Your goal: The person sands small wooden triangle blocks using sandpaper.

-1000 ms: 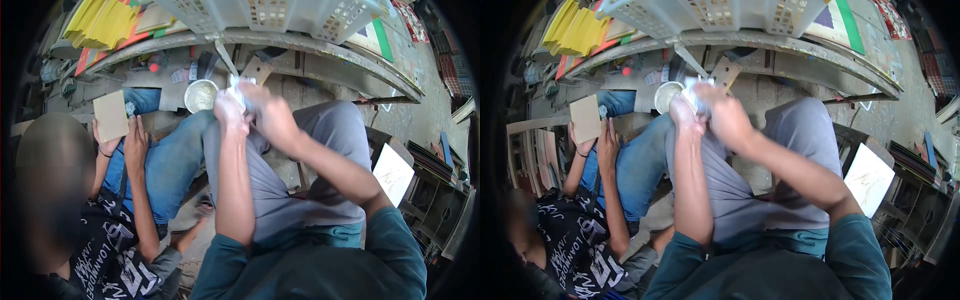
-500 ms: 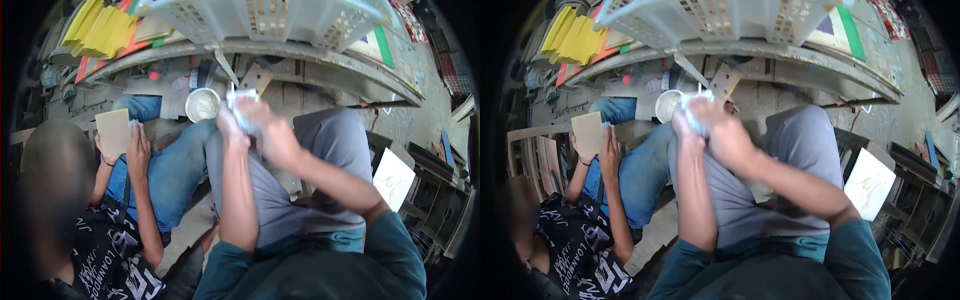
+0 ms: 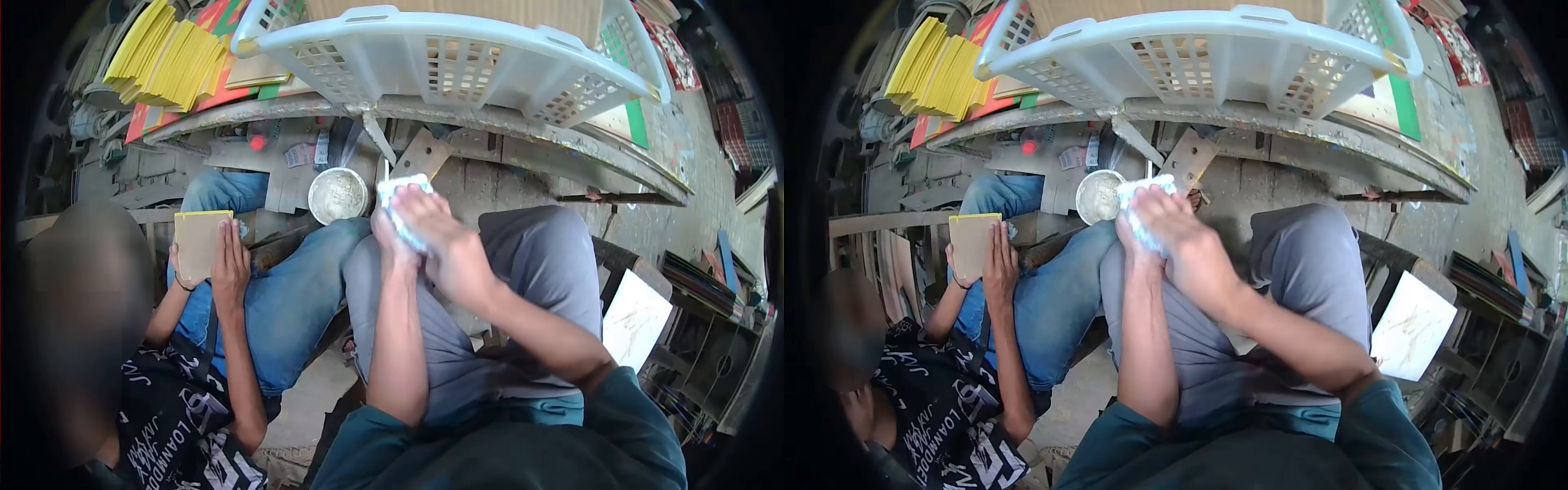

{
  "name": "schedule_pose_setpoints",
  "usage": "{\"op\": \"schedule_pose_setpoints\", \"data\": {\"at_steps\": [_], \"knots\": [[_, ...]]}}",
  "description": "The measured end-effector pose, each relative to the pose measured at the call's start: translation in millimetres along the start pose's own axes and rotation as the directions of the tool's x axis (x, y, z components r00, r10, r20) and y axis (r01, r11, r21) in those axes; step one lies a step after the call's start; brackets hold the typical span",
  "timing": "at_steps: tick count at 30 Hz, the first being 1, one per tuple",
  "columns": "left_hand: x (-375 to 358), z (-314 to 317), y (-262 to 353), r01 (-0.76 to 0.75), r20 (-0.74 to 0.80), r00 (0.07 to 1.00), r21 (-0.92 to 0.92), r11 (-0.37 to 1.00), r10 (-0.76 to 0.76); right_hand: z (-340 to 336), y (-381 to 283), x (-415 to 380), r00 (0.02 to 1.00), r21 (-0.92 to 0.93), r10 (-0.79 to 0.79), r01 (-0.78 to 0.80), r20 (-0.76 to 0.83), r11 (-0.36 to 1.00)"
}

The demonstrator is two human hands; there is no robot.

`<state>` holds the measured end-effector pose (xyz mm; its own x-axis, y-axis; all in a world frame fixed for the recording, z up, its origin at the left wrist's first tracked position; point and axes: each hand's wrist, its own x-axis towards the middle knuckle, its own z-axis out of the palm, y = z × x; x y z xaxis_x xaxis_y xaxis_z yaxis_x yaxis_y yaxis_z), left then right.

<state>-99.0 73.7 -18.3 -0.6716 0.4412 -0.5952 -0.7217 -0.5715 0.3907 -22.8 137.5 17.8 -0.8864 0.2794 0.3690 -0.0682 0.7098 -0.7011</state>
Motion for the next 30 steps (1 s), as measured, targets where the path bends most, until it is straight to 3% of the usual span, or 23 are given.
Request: {"op": "schedule_pose_setpoints", "data": {"at_steps": [1, 3, 5, 7, 8, 9, 11, 12, 13, 14, 15, 17, 19, 20, 21, 23, 24, 25, 26, 28, 30], "knots": [[4.9, -7.1, -3.0, -0.001, -0.01, 1.0, -0.003, 1.0, 0.001, -1.8, -4.2, -4.4, 0.998, -0.026, -0.045, 0.046, 0.042, 0.999], [8.5, -17.7, -8.3, -0.016, 0.053, 0.999, 0.367, 0.93, -0.004, -4.6, 12.9, 2.2, 0.977, 0.154, 0.202, -0.21, 0.066, 0.965], [7.3, -16.4, -9.7, -0.092, 0.062, 0.996, 0.501, 0.86, 0.071, 2.0, 35.5, 1.8, 0.988, 0.037, 0.153, -0.152, -0.011, 0.988], [-4.2, -0.5, -3.8, -0.1, -0.053, 0.99, 0.397, 0.912, 0.131, 1.2, 6.3, -8.4, 0.999, 0.03, 0.017, -0.016, -0.034, 0.999], [7.9, -24.9, -2.3, -0.056, 0.043, 0.998, 0.197, 0.979, 0.048, -1.9, -9.1, -11.9, 1.0, 0.038, -0.022, 0.021, 0.014, 0.999], [6.4, -22.3, -1.0, -0.063, 0.037, 0.998, 0.194, 0.979, 0.057, -1.1, -7.6, -10.3, 0.999, 0.045, -0.028, 0.027, 0.02, 0.999], [0.2, -14.2, -3.3, -0.273, 0.27, 0.948, 0.405, 0.873, 0.171, -3.4, 7.5, -4.0, 0.98, 0.123, 0.197, -0.197, 0.012, 0.973], [5.2, -28.1, 2.7, -0.23, 0.311, 0.949, 0.548, 0.805, 0.059, -0.7, 22.6, 2.1, 0.997, 0.03, 0.074, -0.073, -0.034, 0.997], [10.8, -37.2, -3.6, -0.245, 0.324, 0.944, 0.54, 0.805, 0.07, -1.7, 14.0, 0.2, 0.998, 0.025, 0.058, -0.058, -0.039, 0.998], [16.3, -45.3, -9.9, -0.241, 0.228, 0.962, 0.433, 0.869, 0.153, -0.6, -3.1, -7.1, 0.998, 0.046, -0.015, 0.017, -0.054, 0.999], [11.8, -38.7, -6.4, -0.2, 0.181, 0.973, 0.346, 0.917, 0.143, -0.2, -17.4, -14.4, 0.994, 0.071, -0.086, 0.09, -0.068, 0.993], [6.3, -30.7, -1.9, -0.134, 0.088, 0.989, 0.15, 0.979, 0.122, -4.2, -13.2, -9.7, 0.996, 0.061, -0.086, 0.085, 0.018, 0.994], [-25.4, -17.2, 6.6, -0.059, 0.126, 0.992, 0.277, 0.959, 0.025, -4.3, 14.0, 1.4, 0.997, 0.06, 0.064, -0.061, -0.038, 0.996], [-22.7, -5.5, 11.7, -0.053, 0.181, 0.983, 0.331, 0.942, -0.008, -1.4, 43.1, 8.9, 0.998, -0.106, 0.017, -0.024, -0.062, 0.994], [-19.4, -4.7, 12.0, -0.061, 0.19, 0.982, 0.334, 0.941, -0.004, -5.1, 45.3, 9.9, 0.991, -0.103, 0.061, -0.073, -0.117, 0.992], [-6.8, -12.9, 5.4, -0.13, 0.158, 0.985, 0.453, 0.882, 0.065, -16.3, 17.0, 4.3, 0.987, 0.066, -0.02, 0.031, -0.161, 0.997], [-5.3, -12.6, -0.2, -0.135, 0.115, 0.989, 0.405, 0.904, 0.096, -15.8, 9.9, -2.3, 0.983, 0.06, -0.166, 0.171, -0.078, 0.983], [-3.2, -12.9, -6.0, -0.145, 0.072, 0.989, 0.355, 0.924, 0.127, -21.7, -4.2, -6.0, 0.979, 0.005, -0.192, 0.192, 0.065, 0.981], [-0.9, -13.0, -11.9, -0.159, 0.029, 0.987, 0.306, 0.939, 0.158, -18.5, 0.9, -7.3, 0.994, 0.034, -0.112, 0.112, -0.009, 0.993], [-15.5, -9.3, 5.3, -0.128, 0.231, 0.973, 0.431, 0.893, 0.028, -11.1, 33.3, 1.5, 0.994, 0.009, 0.015, -0.014, -0.104, 1.0], [-19.3, -5.3, 8.5, -0.174, 0.263, 0.963, 0.44, 0.881, 0.06, -17.6, 43.6, 11.4, 0.987, -0.011, 0.057, -0.059, -0.148, 0.998]]}}
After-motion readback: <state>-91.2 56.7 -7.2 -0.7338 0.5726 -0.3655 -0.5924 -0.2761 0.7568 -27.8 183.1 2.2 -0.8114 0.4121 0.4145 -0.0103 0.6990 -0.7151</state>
